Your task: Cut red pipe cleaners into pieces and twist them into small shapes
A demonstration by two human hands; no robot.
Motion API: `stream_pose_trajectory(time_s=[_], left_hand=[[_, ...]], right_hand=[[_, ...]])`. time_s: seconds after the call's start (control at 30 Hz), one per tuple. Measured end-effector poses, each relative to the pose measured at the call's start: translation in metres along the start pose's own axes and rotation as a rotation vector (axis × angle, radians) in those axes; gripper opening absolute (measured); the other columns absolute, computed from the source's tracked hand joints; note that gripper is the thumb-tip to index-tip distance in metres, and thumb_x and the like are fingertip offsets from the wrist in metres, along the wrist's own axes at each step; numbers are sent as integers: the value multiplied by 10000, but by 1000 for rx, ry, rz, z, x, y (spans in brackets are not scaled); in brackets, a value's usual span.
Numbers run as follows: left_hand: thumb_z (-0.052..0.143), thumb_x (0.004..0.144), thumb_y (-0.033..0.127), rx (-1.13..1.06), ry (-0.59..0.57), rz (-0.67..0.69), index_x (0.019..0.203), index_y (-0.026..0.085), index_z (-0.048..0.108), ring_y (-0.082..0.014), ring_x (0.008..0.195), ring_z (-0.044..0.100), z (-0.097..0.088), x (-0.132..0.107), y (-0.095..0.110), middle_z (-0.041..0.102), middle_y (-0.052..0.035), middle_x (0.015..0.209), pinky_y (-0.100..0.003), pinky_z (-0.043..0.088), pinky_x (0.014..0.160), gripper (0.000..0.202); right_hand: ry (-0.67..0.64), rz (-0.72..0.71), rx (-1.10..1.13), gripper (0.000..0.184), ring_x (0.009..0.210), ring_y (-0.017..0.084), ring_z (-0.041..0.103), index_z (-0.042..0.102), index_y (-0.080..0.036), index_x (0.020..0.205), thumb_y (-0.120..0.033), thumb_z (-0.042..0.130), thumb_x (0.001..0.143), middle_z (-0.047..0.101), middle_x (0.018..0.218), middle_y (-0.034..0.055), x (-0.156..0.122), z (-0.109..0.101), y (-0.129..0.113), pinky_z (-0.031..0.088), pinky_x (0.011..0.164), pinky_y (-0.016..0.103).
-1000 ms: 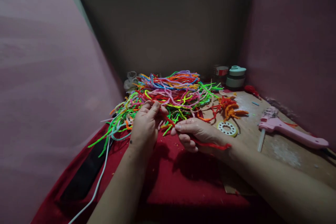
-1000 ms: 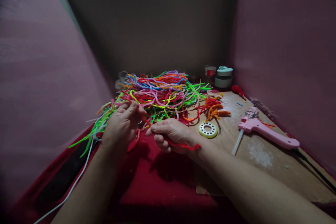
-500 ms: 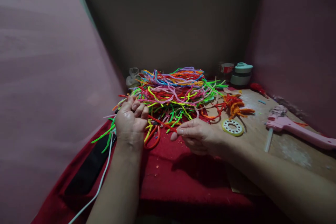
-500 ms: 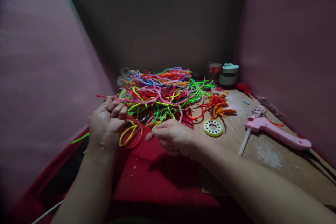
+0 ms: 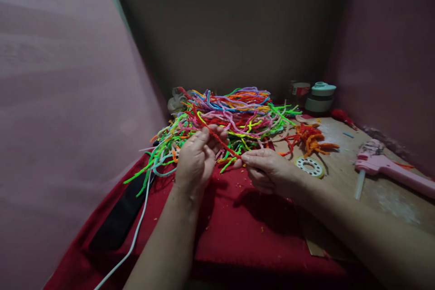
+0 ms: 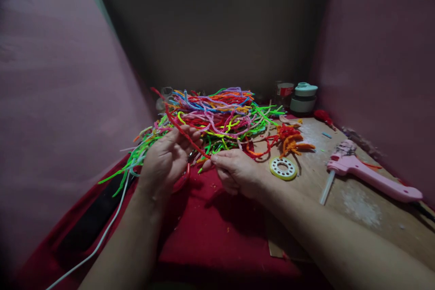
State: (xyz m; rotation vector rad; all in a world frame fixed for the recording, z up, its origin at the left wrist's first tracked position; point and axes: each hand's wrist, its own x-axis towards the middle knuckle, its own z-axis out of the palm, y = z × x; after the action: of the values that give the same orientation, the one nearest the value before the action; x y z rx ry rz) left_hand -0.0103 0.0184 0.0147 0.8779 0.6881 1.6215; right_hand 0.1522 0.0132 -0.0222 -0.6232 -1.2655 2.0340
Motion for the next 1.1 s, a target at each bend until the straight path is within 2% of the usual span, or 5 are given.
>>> stream_pose_trajectory(time_s=[0.47,0.7,0.83,0.93,1.1], left_hand=[[529,834,183,-22,114,-26,801,160,609,-119,666,662,-3,-2,-5,676,-5,690,-280,527,702,90],[605,769,151,-79,162,-8,743,130,625,-122,674,658,-6,0,-5,683,-17,700,-246,515,667,39],[670,711,140,-154,174,7,737,125,625,-63,491,563,-8,3,-3,641,11,619,-159,419,439,55],[629,760,146,-190,143,-40,739,118,607,-16,365,411,-8,3,0,609,14,601,-138,284,319,42],[453,862,70,-338,150,-14,718,113,569,-1,376,397,-7,2,0,531,28,571,-112,278,312,190]], right_hand=[[-52,55,73,182,444,81,548,635,-90,863,-246,597,777,681,689,67,2,-3,4,454,467,218],[13,71,-154,268,392,90,542,583,-116,730,-376,560,791,669,595,66,-1,9,4,390,421,197],[92,36,-239,335,376,67,507,573,-114,646,-423,568,775,653,571,56,-1,10,2,368,408,187],[126,-9,-208,356,345,63,473,571,-122,645,-454,552,775,607,494,23,-1,9,2,333,373,179],[172,-191,-352,329,339,52,414,573,-139,641,-433,533,784,522,437,-24,-5,13,1,301,352,172]])
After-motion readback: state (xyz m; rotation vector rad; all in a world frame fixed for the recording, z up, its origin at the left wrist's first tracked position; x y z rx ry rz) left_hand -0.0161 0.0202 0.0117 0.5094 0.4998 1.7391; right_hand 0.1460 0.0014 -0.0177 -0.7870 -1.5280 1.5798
